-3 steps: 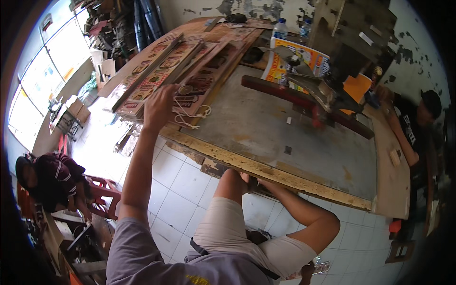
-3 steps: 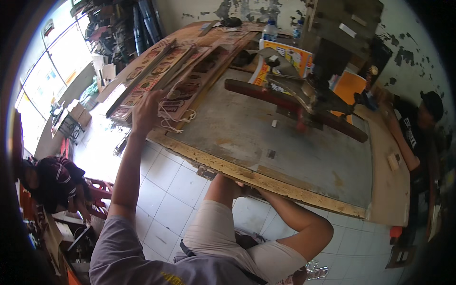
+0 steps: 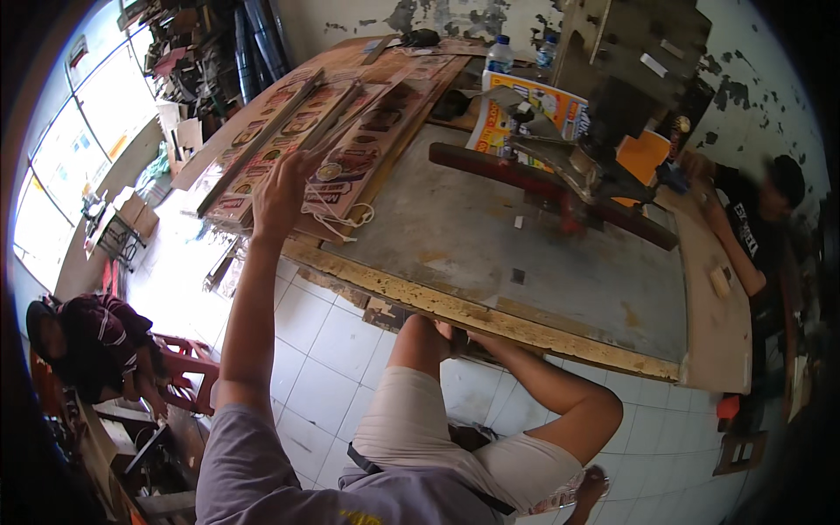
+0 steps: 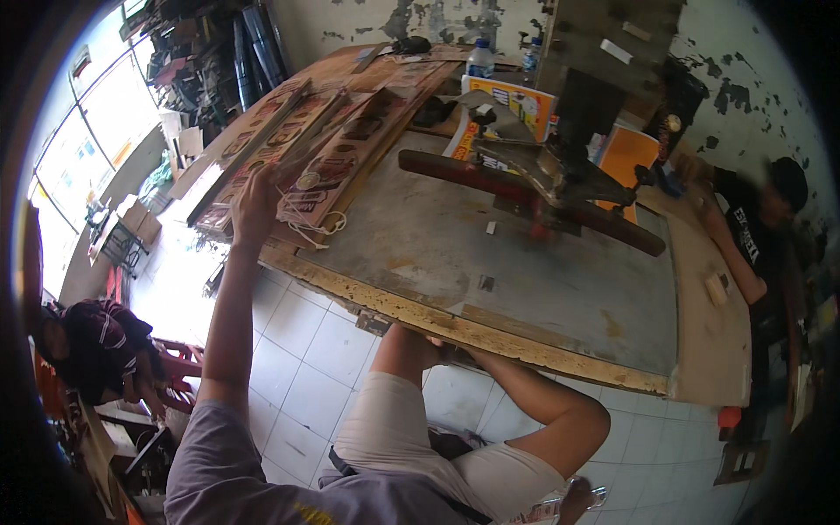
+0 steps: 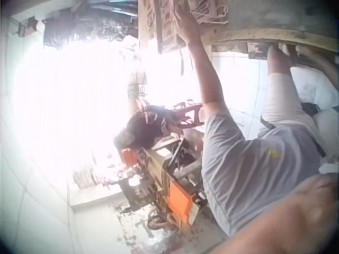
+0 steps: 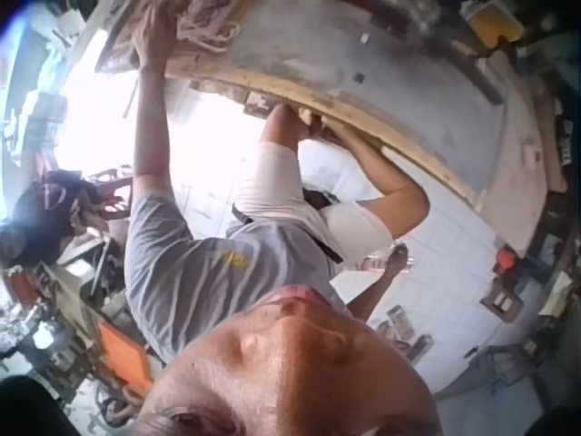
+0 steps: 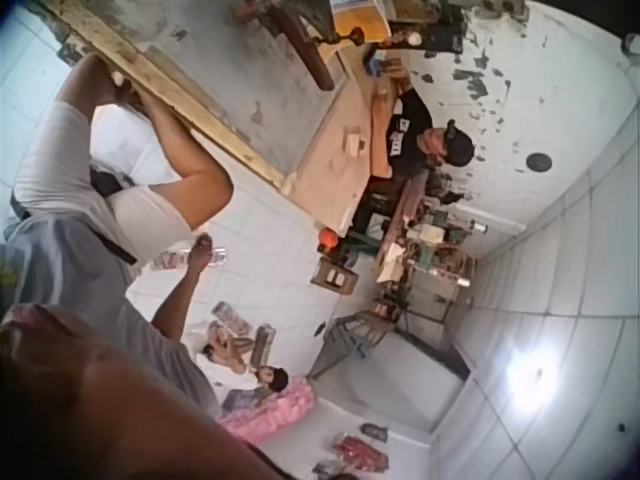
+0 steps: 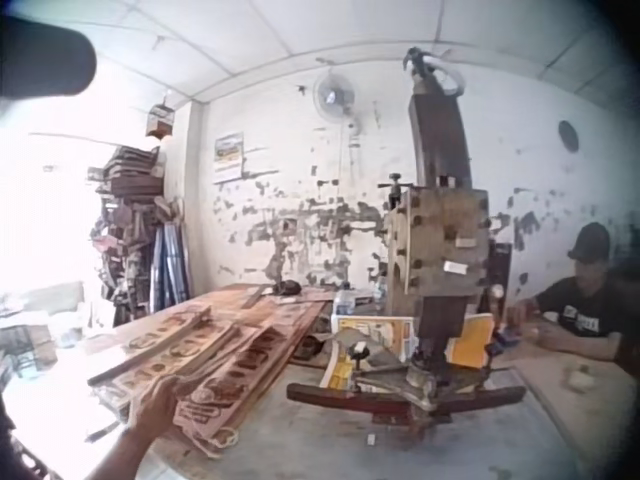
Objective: The person aligns a printed cardboard strip on a flatbed screen-printing press and uses a wooden squeegee to apply ink through a stencil onto the cardboard.
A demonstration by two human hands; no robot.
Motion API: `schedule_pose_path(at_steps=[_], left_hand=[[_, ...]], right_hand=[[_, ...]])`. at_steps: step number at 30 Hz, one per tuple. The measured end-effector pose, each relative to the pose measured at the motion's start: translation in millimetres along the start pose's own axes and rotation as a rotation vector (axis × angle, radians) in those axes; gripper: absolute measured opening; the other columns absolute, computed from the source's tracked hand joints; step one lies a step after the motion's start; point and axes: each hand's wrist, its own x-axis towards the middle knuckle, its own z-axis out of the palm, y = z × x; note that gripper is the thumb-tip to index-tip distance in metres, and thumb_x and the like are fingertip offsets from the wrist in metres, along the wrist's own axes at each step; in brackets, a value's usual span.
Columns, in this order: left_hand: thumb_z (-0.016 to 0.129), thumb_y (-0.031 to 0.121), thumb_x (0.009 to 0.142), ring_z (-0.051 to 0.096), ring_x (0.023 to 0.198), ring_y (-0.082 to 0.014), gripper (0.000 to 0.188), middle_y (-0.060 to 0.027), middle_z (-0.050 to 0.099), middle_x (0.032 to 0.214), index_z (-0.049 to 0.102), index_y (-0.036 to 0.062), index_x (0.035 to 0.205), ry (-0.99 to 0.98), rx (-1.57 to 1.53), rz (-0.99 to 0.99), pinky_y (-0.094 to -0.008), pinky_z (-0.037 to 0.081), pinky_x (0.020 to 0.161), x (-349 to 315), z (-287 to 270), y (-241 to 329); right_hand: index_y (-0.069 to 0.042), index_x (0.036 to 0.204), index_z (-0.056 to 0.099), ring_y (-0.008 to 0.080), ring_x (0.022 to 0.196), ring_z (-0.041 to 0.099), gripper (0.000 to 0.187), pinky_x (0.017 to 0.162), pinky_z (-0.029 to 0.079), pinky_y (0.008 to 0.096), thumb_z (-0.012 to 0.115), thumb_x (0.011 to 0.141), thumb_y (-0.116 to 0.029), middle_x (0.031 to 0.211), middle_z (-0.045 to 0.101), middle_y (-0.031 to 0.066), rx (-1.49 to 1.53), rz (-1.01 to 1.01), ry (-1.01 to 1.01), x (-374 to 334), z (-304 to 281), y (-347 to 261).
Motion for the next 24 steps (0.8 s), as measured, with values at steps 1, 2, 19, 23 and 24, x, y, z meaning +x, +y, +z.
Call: schedule_pose_path(at_steps=[1,2,19,23,24], left_hand=[[0.068,0.006,0.101,0.077,0.096,-0.0315,0.029,-0.0113,0.075,0.119,0.066,0.0073,0.130,0.001,0.029,0.002,-0.0425,0.060,0.075,2.7,-20.9,1.4],[0.071,0.005,0.099,0.077,0.094,-0.0309,0.029,-0.0113,0.076,0.117,0.067,0.0071,0.128,0.058,-0.019,0.016,-0.0414,0.060,0.074,6.2,-19.6,15.5],[0.070,0.025,0.089,0.065,0.117,-0.0208,0.044,-0.0053,0.067,0.133,0.074,0.0150,0.132,-0.765,-0.615,0.347,-0.0328,0.058,0.085,-134.4,-191.7,301.4],[0.075,0.016,0.094,0.073,0.111,-0.0198,0.032,-0.0051,0.069,0.130,0.075,0.0133,0.126,-0.744,-1.168,0.074,-0.0349,0.062,0.086,-141.6,-201.5,310.5],[0.078,0.013,0.095,0.076,0.104,-0.0185,0.025,-0.0033,0.073,0.125,0.076,0.0115,0.120,-0.786,-1.267,0.095,-0.0349,0.063,0.082,-129.7,-205.8,303.2]], right_hand=[[0.003,0.119,0.074,0.0234,0.100,0.074,0.022,0.085,0.060,0.0390,0.065,0.099,-0.003,0.110,0.079,0.0143,0.156,0.069,0.058,8.5,-36.9,-86.4],[0.004,0.121,0.072,0.0242,0.104,0.073,0.021,0.087,0.060,0.0369,0.062,0.104,-0.002,0.114,0.077,0.0148,0.403,-0.017,0.233,28.7,-51.8,-74.2],[0.001,0.156,0.049,0.0231,0.133,0.064,0.065,0.112,0.051,0.0414,0.048,0.116,-0.050,0.148,0.064,0.0146,1.541,0.136,-1.644,-29.2,-13.9,-593.3],[0.003,0.152,0.050,0.0154,0.119,0.066,0.050,0.102,0.055,0.0328,0.068,0.108,-0.012,0.132,0.069,0.0110,1.124,-0.539,-1.180,-30.9,-43.5,-568.7],[0.003,0.151,0.051,0.0154,0.118,0.066,0.051,0.100,0.056,0.0325,0.070,0.107,-0.015,0.133,0.069,0.0112,1.050,-0.508,-1.234,-27.2,-66.4,-550.4]])
